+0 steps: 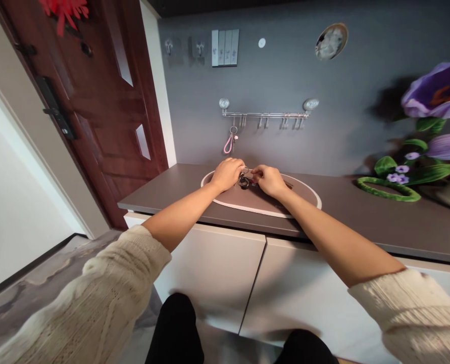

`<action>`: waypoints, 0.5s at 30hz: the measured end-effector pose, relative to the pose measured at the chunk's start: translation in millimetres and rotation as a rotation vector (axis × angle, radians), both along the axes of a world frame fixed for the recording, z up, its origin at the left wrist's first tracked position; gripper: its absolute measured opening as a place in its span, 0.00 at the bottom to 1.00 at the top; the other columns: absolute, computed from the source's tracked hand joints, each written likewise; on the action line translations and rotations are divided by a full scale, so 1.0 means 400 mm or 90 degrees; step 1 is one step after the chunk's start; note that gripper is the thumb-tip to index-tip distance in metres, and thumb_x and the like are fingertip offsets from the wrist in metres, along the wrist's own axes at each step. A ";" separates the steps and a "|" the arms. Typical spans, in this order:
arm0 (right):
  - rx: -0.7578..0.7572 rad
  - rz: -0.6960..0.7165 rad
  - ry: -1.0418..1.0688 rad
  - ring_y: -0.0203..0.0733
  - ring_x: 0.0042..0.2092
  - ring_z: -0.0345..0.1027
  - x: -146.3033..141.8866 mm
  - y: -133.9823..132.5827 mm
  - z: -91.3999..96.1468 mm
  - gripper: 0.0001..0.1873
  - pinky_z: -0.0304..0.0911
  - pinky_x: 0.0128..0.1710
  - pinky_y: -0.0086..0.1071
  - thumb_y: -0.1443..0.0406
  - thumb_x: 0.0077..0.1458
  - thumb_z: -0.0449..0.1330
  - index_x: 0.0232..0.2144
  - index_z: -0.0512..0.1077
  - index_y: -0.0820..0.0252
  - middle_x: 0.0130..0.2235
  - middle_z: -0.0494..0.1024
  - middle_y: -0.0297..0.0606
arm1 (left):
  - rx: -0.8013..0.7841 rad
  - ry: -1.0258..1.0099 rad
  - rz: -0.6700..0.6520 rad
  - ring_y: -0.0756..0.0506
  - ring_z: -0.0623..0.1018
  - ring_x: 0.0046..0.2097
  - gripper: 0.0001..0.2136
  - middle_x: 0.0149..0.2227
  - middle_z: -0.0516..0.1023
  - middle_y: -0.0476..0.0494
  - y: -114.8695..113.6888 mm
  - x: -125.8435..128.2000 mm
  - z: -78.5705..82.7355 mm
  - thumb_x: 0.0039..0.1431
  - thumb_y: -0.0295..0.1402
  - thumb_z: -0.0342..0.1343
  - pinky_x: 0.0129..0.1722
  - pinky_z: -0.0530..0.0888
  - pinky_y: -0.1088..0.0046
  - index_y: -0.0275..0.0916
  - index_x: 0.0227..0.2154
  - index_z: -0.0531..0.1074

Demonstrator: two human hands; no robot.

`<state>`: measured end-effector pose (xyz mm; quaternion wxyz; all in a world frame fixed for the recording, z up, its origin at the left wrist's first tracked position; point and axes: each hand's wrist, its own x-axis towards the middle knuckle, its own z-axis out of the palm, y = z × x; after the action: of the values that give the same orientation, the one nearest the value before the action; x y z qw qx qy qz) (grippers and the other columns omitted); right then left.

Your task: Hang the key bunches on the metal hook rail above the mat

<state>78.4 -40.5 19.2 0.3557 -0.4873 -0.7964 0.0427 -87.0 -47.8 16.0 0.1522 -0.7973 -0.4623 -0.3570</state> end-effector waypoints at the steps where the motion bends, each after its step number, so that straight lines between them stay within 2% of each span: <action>1: 0.007 0.007 0.010 0.38 0.37 0.69 0.000 0.000 0.000 0.14 0.60 0.43 0.30 0.73 0.49 0.51 0.36 0.73 0.62 0.32 0.77 0.39 | -0.001 -0.011 0.002 0.45 0.69 0.40 0.12 0.35 0.73 0.43 0.001 0.000 0.000 0.60 0.31 0.41 0.41 0.64 0.70 0.38 0.34 0.70; 4: 0.017 0.023 0.050 0.38 0.36 0.69 -0.003 0.000 -0.001 0.13 0.60 0.43 0.31 0.72 0.49 0.51 0.36 0.72 0.62 0.33 0.77 0.39 | -0.002 -0.035 0.005 0.46 0.69 0.40 0.11 0.35 0.74 0.43 0.003 0.000 0.000 0.60 0.30 0.42 0.40 0.64 0.70 0.38 0.33 0.70; 7: 0.013 0.051 0.112 0.38 0.36 0.69 -0.008 -0.003 0.000 0.11 0.61 0.42 0.32 0.67 0.52 0.52 0.36 0.71 0.62 0.33 0.77 0.38 | -0.003 -0.063 0.009 0.46 0.70 0.39 0.10 0.35 0.75 0.44 0.005 -0.001 -0.002 0.59 0.30 0.42 0.39 0.64 0.71 0.38 0.33 0.69; 11: -0.008 0.113 0.170 0.38 0.36 0.69 -0.014 -0.011 0.003 0.14 0.62 0.41 0.32 0.59 0.54 0.50 0.35 0.71 0.61 0.33 0.76 0.38 | -0.017 -0.110 0.016 0.46 0.71 0.37 0.10 0.34 0.75 0.44 0.007 -0.002 -0.003 0.59 0.31 0.42 0.38 0.65 0.71 0.38 0.33 0.69; 15: -0.034 0.132 0.183 0.36 0.34 0.68 -0.015 -0.012 0.002 0.14 0.61 0.39 0.31 0.58 0.53 0.51 0.35 0.71 0.61 0.32 0.76 0.37 | -0.035 -0.143 0.016 0.47 0.72 0.37 0.10 0.34 0.75 0.44 0.008 -0.001 -0.003 0.59 0.30 0.42 0.38 0.66 0.72 0.38 0.33 0.69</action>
<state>72.5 -45.1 19.9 0.4468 -0.4008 -0.7817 0.1695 -87.6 -44.5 14.6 0.0823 -0.7501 -0.4963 -0.4294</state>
